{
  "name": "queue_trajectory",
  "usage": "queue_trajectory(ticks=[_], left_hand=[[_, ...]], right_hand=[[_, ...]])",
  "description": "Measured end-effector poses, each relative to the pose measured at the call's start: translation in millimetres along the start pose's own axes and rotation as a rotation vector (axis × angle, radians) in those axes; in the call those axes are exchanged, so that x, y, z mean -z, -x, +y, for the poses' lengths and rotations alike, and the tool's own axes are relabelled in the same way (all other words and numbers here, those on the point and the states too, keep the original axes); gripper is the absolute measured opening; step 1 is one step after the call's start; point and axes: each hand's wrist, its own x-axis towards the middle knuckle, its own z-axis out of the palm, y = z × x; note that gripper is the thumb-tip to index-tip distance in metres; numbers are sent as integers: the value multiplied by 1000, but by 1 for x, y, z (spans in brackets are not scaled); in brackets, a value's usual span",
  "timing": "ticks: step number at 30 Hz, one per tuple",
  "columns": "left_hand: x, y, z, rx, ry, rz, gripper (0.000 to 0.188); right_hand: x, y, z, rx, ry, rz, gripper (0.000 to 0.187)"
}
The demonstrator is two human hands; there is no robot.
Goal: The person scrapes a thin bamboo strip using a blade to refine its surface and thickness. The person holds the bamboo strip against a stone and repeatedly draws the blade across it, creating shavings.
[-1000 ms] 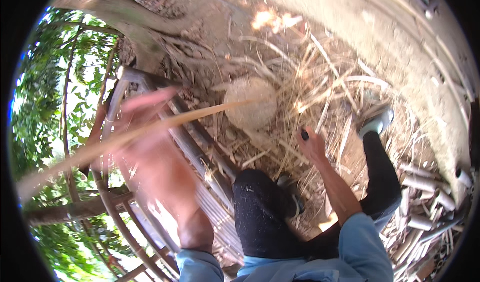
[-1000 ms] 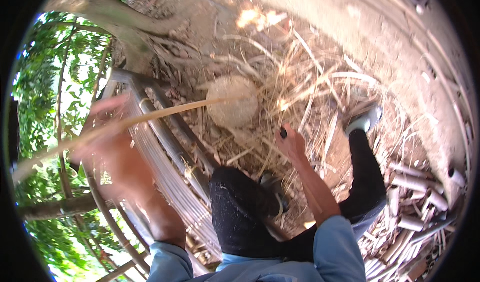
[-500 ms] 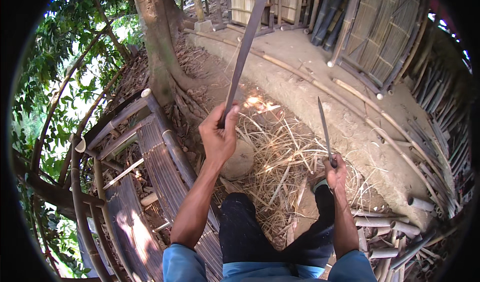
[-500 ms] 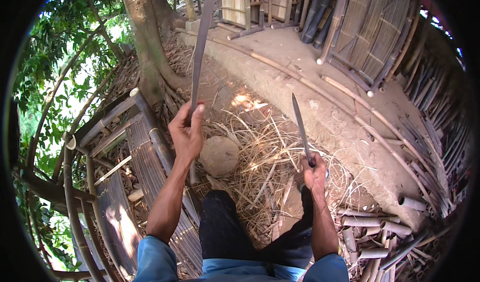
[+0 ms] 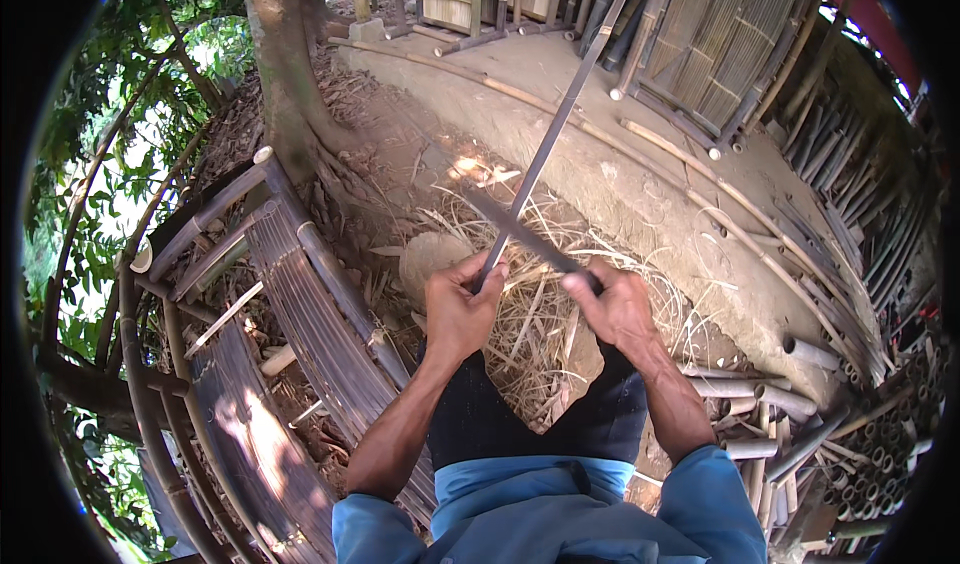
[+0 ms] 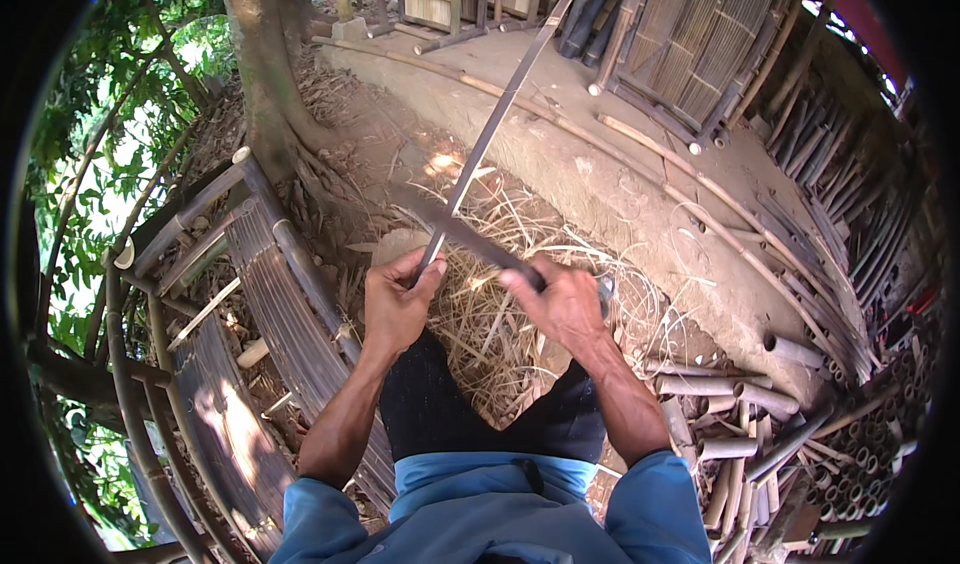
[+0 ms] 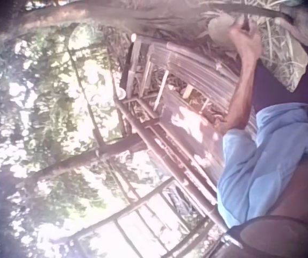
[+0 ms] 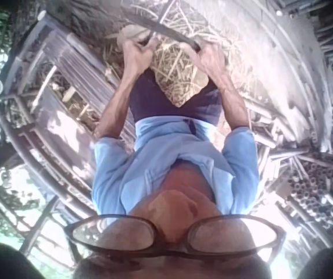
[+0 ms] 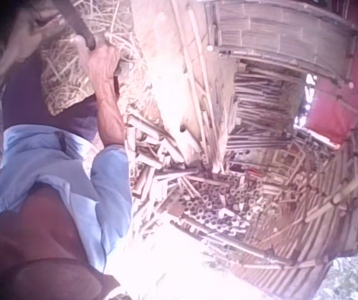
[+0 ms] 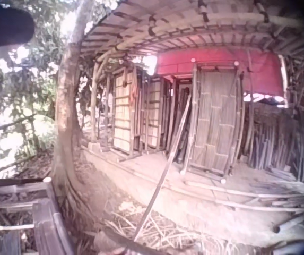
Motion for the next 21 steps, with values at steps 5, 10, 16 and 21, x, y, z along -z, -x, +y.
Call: queue_trajectory(ticks=[5,10,16,21], left_hand=[[1,23,-15,-52,-102,-8,11],[0,27,-10,111,-3,-53,17],[6,42,-20,178,4,-100,22],[2,71,-3,292,-25,-165,19]], right_hand=[[-5,13,-10,207,182,-81,58],[-14,13,7,158,167,43,60],[-15,17,10,183,196,-17,71],[14,-34,60,-114,173,87,89]])
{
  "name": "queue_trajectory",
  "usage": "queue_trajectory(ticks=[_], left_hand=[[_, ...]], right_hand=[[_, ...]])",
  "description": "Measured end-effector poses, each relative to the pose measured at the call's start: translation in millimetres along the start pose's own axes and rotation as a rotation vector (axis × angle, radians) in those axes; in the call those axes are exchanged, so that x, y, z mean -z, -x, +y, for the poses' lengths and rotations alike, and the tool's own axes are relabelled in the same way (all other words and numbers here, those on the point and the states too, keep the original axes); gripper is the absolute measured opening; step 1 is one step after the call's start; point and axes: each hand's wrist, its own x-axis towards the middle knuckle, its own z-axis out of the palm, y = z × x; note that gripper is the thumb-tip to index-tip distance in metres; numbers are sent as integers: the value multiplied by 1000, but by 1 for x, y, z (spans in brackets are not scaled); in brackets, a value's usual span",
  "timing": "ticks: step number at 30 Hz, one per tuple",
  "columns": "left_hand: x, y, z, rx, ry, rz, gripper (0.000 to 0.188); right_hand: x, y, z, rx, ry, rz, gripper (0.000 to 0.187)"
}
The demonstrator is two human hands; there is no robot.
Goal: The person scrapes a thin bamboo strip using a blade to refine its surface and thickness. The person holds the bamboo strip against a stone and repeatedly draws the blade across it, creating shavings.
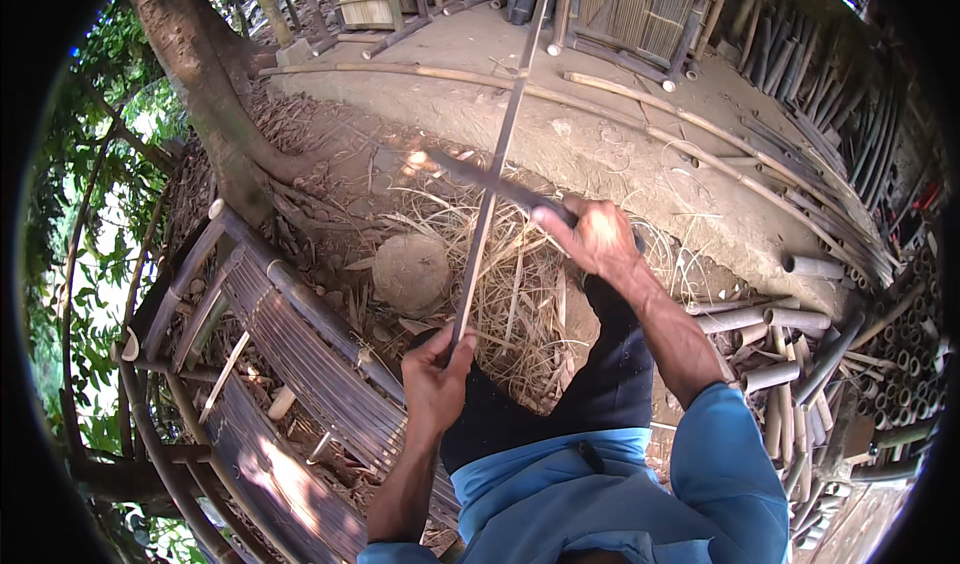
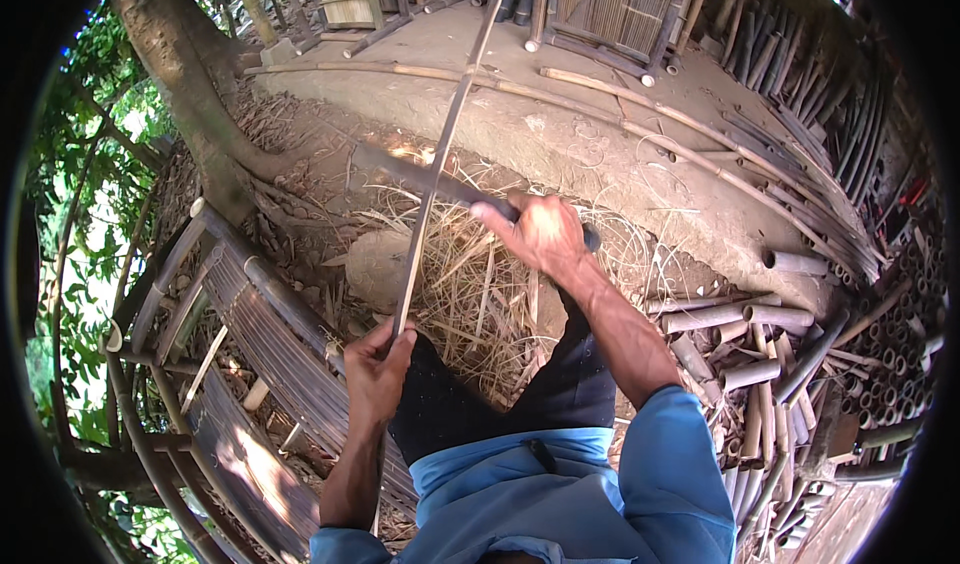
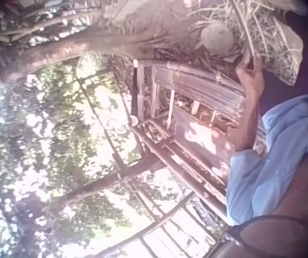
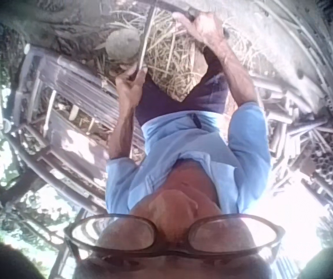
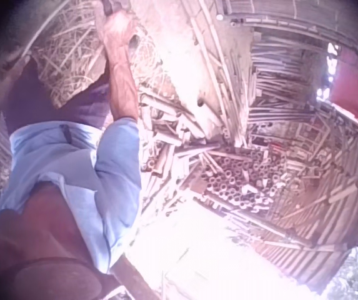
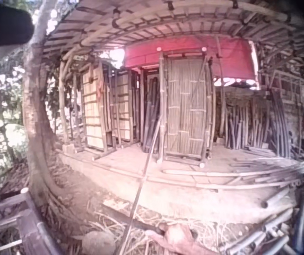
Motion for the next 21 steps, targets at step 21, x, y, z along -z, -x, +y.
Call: queue_trajectory(ticks=[21], left_hand=[[1,-18,-20,137,66,-188,20]], right_hand=[[-58,91,-25,310,-158,-163,65]])
